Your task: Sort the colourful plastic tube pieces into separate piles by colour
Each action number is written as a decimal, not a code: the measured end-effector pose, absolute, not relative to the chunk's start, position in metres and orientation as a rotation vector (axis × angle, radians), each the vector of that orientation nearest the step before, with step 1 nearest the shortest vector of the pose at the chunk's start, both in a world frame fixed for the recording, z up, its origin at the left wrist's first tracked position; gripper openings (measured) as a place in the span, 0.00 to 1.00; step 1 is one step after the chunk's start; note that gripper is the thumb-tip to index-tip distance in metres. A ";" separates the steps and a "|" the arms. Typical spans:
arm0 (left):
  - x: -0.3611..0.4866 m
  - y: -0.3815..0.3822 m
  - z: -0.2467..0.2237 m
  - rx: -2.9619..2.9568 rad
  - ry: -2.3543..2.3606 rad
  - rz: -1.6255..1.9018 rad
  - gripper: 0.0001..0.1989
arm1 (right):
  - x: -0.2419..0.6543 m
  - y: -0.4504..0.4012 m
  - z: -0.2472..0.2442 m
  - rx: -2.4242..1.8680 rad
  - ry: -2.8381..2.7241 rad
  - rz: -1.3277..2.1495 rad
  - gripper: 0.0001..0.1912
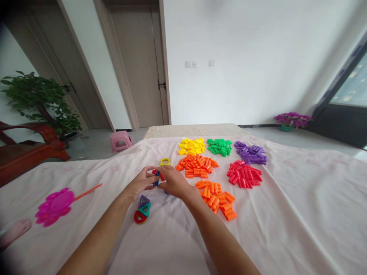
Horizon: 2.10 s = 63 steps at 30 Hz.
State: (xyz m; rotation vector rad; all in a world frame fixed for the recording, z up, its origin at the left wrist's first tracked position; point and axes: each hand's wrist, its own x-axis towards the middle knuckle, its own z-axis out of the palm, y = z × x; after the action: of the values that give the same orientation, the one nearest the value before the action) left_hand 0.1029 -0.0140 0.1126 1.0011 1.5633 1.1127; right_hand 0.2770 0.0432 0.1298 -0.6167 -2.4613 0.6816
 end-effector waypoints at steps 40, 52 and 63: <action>0.166 -0.040 0.074 1.580 1.756 1.018 0.32 | 0.319 0.053 0.066 -1.136 -2.514 0.676 0.41; 0.161 -0.034 0.057 1.652 1.692 1.090 0.30 | 0.306 0.031 0.078 -1.368 -2.584 0.507 0.29; 0.171 -0.032 0.046 1.912 1.953 0.884 0.30 | 0.308 0.036 0.071 -1.298 -2.599 0.514 0.34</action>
State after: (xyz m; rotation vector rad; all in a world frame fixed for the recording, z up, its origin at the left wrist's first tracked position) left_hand 0.1709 -0.0323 0.0458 1.9124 1.9528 0.8837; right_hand 0.3083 0.0356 0.0711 -1.2978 -2.5992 0.5139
